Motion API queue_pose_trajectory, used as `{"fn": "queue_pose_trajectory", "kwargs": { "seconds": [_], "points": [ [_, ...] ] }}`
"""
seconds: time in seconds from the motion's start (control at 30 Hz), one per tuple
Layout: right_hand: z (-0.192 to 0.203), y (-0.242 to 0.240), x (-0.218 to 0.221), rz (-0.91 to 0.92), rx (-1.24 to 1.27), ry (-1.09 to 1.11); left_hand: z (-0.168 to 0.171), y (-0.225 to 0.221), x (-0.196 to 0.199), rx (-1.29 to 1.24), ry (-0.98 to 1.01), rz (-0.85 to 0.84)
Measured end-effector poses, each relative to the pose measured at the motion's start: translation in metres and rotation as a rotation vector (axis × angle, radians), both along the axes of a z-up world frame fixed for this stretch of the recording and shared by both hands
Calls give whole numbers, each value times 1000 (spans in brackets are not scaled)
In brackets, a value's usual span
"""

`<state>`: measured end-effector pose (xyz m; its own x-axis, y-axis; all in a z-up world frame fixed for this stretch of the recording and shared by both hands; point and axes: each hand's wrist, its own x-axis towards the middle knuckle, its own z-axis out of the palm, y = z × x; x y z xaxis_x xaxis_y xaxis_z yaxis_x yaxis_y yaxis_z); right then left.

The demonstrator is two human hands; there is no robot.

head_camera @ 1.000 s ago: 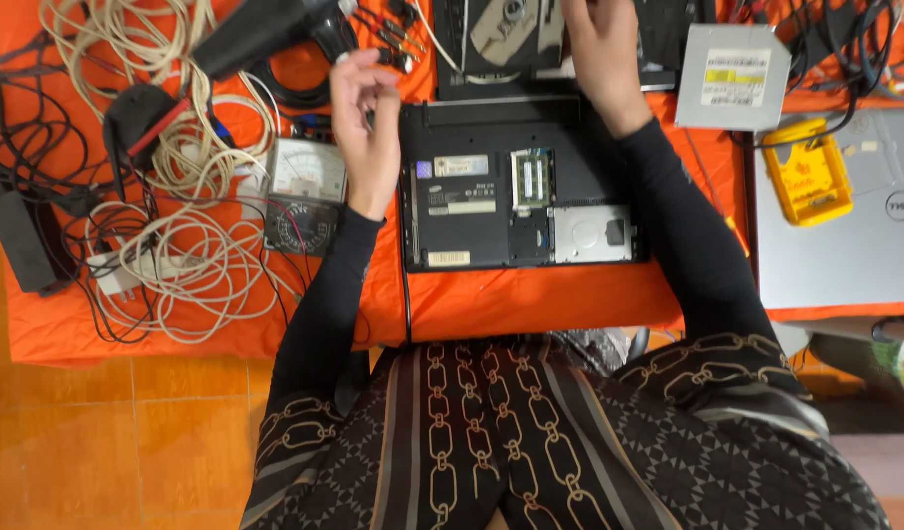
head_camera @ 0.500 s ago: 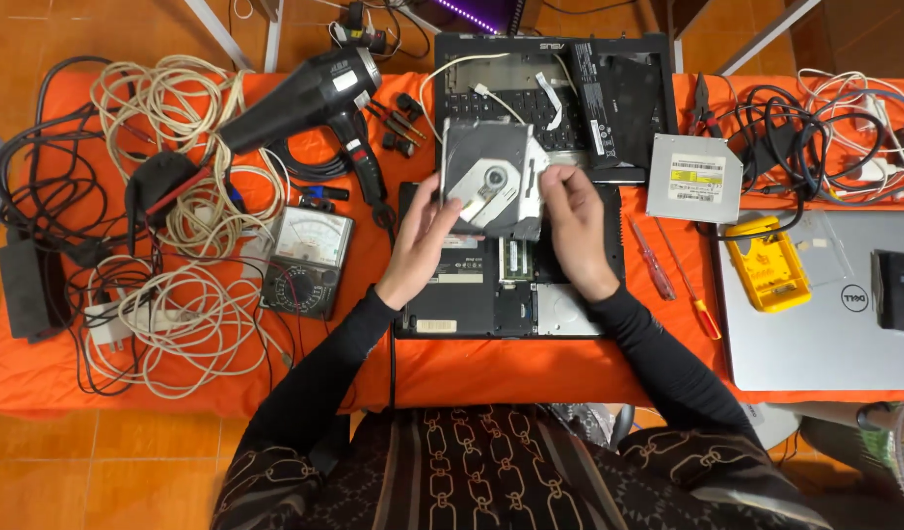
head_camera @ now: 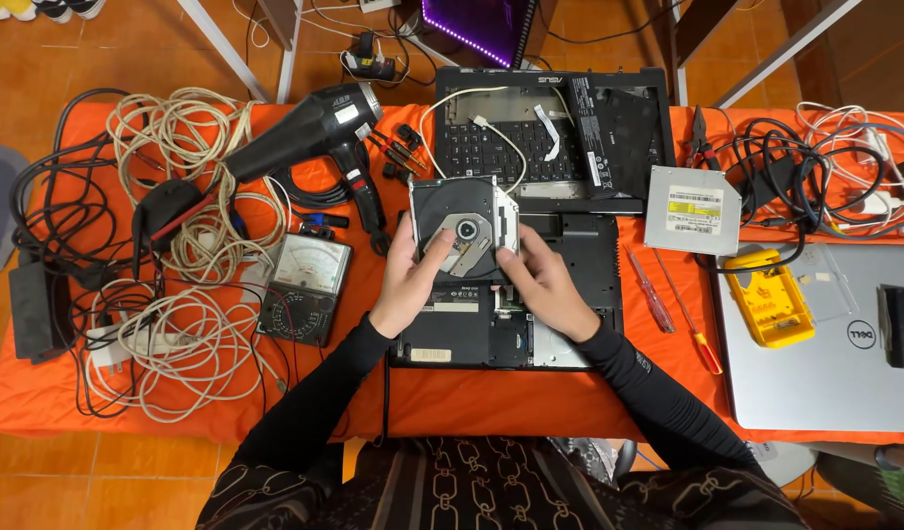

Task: Cleaning or drying a laptop CD/DVD drive using a hairdryer at a repair station.

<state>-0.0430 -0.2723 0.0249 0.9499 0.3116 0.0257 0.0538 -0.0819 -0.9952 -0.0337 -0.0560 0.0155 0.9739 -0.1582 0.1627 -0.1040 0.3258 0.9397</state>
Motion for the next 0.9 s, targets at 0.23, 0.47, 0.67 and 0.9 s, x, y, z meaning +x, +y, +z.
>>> {"fn": "queue_pose_trajectory", "kwargs": {
  "seconds": [0.23, 0.47, 0.67, 0.9],
  "points": [
    [-10, -7, 3, -6, 246, 57, 8, -4, -1, 94, -54, -97],
    [-7, -5, 3, -23, 223, 30, 14, -3, -2, -3, 163, -177],
    [-10, -6, 2, -1, 189, -34, 19, -4, -4, 13, 173, -131],
    [-9, -5, 1, 32, 193, 10, 12, -4, -3, -29, 142, -92]
  ]
}}
